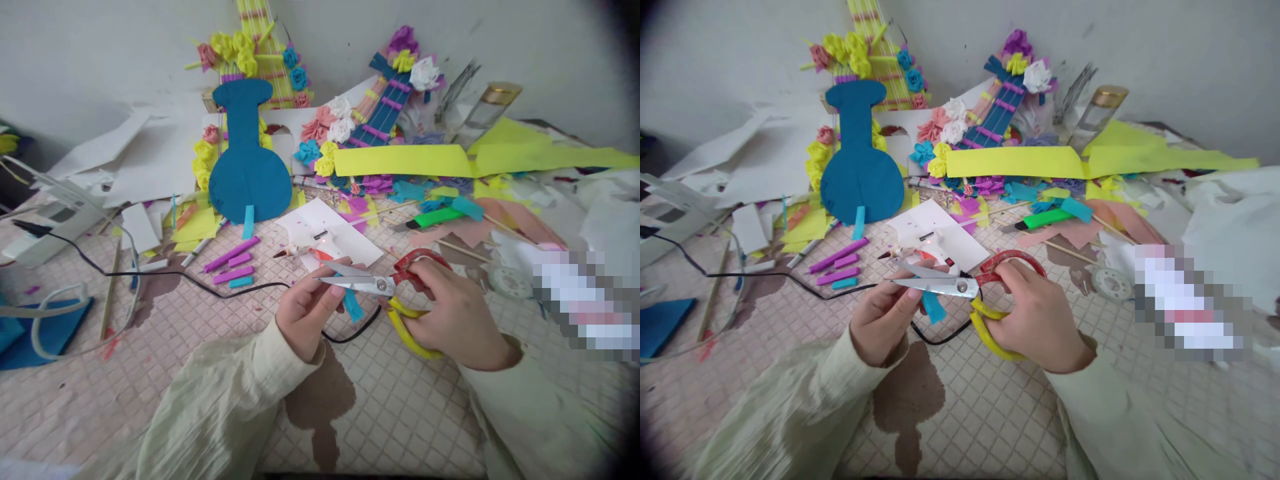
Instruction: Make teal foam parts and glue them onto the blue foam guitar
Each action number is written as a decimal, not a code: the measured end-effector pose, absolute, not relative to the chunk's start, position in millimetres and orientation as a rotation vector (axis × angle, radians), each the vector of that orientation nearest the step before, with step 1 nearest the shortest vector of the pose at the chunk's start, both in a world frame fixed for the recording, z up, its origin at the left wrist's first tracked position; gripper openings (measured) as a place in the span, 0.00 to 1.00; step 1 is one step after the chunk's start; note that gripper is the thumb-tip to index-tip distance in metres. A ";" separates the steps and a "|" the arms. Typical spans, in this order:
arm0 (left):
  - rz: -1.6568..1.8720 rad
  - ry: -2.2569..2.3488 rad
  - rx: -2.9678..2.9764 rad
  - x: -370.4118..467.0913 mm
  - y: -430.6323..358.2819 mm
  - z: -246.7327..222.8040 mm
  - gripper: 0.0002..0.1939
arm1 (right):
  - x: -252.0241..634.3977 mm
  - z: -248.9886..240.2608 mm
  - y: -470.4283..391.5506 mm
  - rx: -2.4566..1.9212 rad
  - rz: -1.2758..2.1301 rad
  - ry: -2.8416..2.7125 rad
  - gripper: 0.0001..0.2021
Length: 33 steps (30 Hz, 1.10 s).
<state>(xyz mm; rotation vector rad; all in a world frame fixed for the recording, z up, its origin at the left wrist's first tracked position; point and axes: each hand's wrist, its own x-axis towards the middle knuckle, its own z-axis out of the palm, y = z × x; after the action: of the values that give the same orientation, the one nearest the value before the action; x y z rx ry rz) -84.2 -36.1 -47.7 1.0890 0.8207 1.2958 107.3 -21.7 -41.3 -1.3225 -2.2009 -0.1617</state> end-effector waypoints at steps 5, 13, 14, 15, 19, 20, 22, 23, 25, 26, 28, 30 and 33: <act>1.280 0.876 1.191 -85.2 -36.3 -44.6 0.13 | 108.8 -41.4 -22.2 -1.323 -0.148 -2.207 0.13; 1.289 0.902 1.266 -87.5 -37.1 -43.1 0.16 | 110.8 -39.3 -21.9 -1.283 -0.112 -2.227 0.12; 1.286 0.900 1.280 -87.7 -37.1 -43.0 0.16 | 110.9 -39.2 -21.9 -1.282 -0.112 -2.225 0.12; 1.284 0.900 1.295 -87.9 -37.2 -42.9 0.15 | 111.1 -39.2 -22.0 -1.283 -0.109 -2.223 0.12; 1.272 0.898 1.316 -88.2 -37.5 -42.4 0.13 | 111.8 -39.4 -22.7 -1.280 -0.088 -2.229 0.12; 1.267 0.899 1.312 -88.3 -37.7 -42.1 0.13 | 111.9 -39.4 -22.9 -1.281 -0.083 -2.232 0.12; 1.260 0.903 1.313 -88.6 -38.1 -41.3 0.13 | 112.1 -39.4 -23.2 -1.286 -0.079 -2.235 0.11; 1.258 0.910 1.318 -88.9 -38.3 -40.9 0.12 | 112.2 -39.5 -23.2 -1.290 -0.081 -2.234 0.10; 1.250 0.924 1.335 -89.3 -38.7 -40.4 0.12 | 112.5 -39.7 -23.0 -1.293 -0.094 -2.230 0.10; 1.249 0.928 1.342 -89.5 -38.8 -40.3 0.12 | 112.6 -39.8 -22.9 -1.294 -0.102 -2.231 0.10; 1.239 0.938 1.352 -89.7 -38.9 -40.4 0.12 | 112.7 -39.8 -22.6 -1.290 -0.115 -2.233 0.11; 1.239 0.939 1.350 -89.9 -38.8 -40.8 0.12 | 112.6 -39.3 -22.6 -1.285 -0.128 -2.238 0.11; 1.244 0.938 1.346 -90.6 -38.6 -41.2 0.12 | 112.5 -38.5 -22.6 -1.280 -0.159 -2.237 0.10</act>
<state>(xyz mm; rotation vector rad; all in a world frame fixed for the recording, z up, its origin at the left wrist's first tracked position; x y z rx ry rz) -90.6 -38.6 -41.2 1.3459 0.9381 1.2438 112.5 -22.6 -38.5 -1.2804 -2.2374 -0.1593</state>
